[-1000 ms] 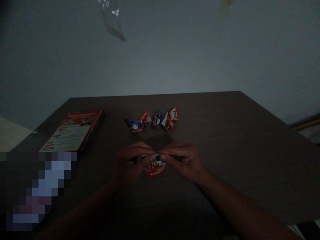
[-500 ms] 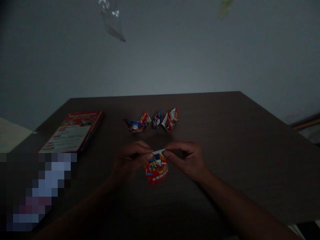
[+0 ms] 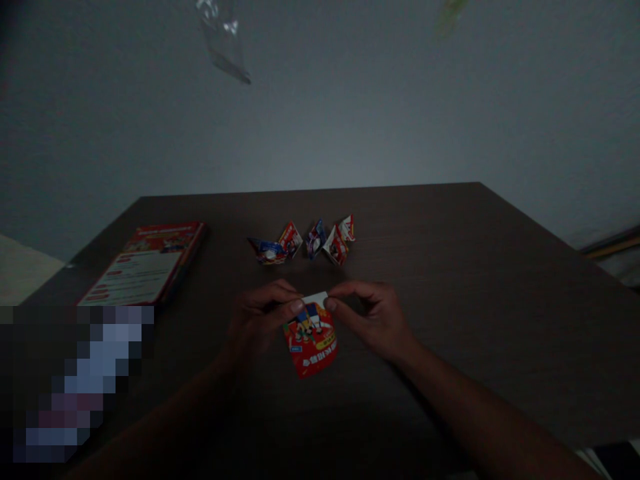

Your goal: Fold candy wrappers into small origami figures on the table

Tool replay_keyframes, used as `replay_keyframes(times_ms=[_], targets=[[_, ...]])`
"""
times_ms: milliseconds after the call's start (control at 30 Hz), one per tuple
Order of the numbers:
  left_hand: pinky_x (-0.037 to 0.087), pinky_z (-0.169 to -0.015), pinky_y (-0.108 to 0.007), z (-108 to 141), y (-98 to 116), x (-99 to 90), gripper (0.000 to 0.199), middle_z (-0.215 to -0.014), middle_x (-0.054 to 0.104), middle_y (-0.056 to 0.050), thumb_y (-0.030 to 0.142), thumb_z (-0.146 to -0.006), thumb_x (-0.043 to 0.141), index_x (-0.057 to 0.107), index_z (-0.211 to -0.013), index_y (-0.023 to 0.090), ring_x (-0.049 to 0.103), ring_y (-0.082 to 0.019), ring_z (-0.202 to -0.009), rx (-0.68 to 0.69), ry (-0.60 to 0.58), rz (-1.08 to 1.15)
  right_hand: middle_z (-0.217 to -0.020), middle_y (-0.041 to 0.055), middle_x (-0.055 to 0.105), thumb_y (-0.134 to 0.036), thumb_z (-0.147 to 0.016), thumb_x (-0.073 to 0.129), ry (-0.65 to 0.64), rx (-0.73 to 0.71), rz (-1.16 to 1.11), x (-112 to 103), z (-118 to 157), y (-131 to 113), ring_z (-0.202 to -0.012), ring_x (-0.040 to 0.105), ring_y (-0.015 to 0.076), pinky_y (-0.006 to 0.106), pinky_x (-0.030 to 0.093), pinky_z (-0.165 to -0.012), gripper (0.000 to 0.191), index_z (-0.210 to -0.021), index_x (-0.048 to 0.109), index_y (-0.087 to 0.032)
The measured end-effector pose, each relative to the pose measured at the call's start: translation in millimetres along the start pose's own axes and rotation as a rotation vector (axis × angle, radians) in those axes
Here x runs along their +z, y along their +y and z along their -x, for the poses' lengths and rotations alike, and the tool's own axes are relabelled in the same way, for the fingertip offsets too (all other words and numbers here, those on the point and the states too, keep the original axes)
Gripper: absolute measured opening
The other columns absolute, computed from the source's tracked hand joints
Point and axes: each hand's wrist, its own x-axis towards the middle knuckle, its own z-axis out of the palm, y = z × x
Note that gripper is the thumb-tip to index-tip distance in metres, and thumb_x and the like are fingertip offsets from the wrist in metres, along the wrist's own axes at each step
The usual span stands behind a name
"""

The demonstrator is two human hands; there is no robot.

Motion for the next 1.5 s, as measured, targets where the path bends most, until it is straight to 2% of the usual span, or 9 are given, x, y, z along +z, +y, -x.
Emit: replay_keyframes(times_ms=[400,567,700,867,1000,1200,1333,1500], targets=[[0.042,-0.055,-0.021,1.6,-1.4,0.8,0.004,-0.070,0.060,-0.001,0.021,-0.070,0.072,0.072,-0.068,0.017,0.056,-0.010,-0.062,-0.035,0.010,0.007,-0.070,0.0032,0.071,-0.029,-0.077,0.067,0.009,-0.022,0.090,0.3,0.2,2.3,-0.060,0.064,0.0150,0.024,0.050,-0.055,0.011,-0.075,0.069,-0.018],[0.042,-0.058,-0.020,0.0,-5.3,-1.4,0.002,-0.070,0.061,0.000,0.018,-0.070,0.071,0.072,-0.068,0.018,0.055,-0.010,-0.065,-0.022,0.058,0.070,-0.076,0.0033,0.072,-0.028,-0.078,0.066,-0.074,0.005,0.062,1.2,-0.2,1.3,-0.066,0.065,0.0151,0.025,0.051,-0.061,0.010,-0.081,0.070,-0.019],[0.042,-0.058,-0.020,-0.4,-6.2,-1.0,0.003,-0.070,0.061,0.000,0.016,-0.070,0.071,0.072,-0.068,0.018,0.056,-0.010,-0.065,-0.029,0.044,0.100,-0.073,0.0030,0.072,-0.026,-0.079,0.065,-0.072,-0.012,0.061,1.0,-0.3,1.0,-0.065,0.065,0.0147,0.025,0.051,-0.061,0.009,-0.078,0.070,-0.019],[0.043,-0.057,-0.018,-1.5,-4.0,-1.6,0.006,-0.070,0.062,0.000,0.021,-0.071,0.070,0.069,-0.068,0.016,0.056,-0.009,-0.064,-0.074,0.035,-0.005,-0.073,0.0040,0.072,-0.028,-0.078,0.066,-0.074,0.022,0.055,-1.2,-0.9,1.4,-0.064,0.064,0.0151,0.025,0.050,-0.058,0.011,-0.077,0.070,-0.018],[0.045,-0.057,-0.019,-2.6,-1.2,-1.6,0.011,-0.072,0.065,-0.001,0.025,-0.072,0.069,0.069,-0.076,0.016,0.059,-0.012,-0.066,-0.142,-0.009,-0.144,-0.072,0.0039,0.072,-0.027,-0.079,0.064,-0.103,0.033,0.081,-1.2,-2.7,-0.4,-0.063,0.064,0.0145,0.023,0.049,-0.057,0.012,-0.076,0.069,-0.017],[0.043,-0.057,-0.019,-1.7,3.0,5.7,0.012,-0.074,0.064,-0.002,0.025,-0.078,0.064,0.069,-0.076,0.015,0.058,-0.011,-0.066,-0.033,-0.067,-0.231,-0.067,0.0032,0.069,-0.025,-0.080,0.061,-0.175,-0.026,0.135,3.2,-4.0,-6.6,-0.059,0.061,0.0130,0.023,0.047,-0.055,0.013,-0.074,0.067,-0.016],[0.043,-0.057,-0.020,-0.8,3.1,6.3,0.010,-0.073,0.063,-0.002,0.023,-0.078,0.064,0.070,-0.075,0.016,0.057,-0.011,-0.066,0.040,-0.024,-0.211,-0.068,0.0030,0.069,-0.026,-0.081,0.060,-0.183,-0.025,0.120,6.1,-3.3,-8.5,-0.060,0.062,0.0130,0.023,0.048,-0.056,0.014,-0.074,0.067,-0.016],[0.042,-0.056,-0.020,0.3,1.6,5.3,0.008,-0.072,0.063,-0.001,0.022,-0.077,0.066,0.070,-0.073,0.017,0.056,-0.011,-0.065,0.021,0.014,-0.169,-0.067,0.0033,0.069,-0.025,-0.081,0.060,-0.184,-0.040,0.146,8.0,-3.5,-8.6,-0.058,0.061,0.0126,0.023,0.047,-0.054,0.014,-0.073,0.067,-0.015]])
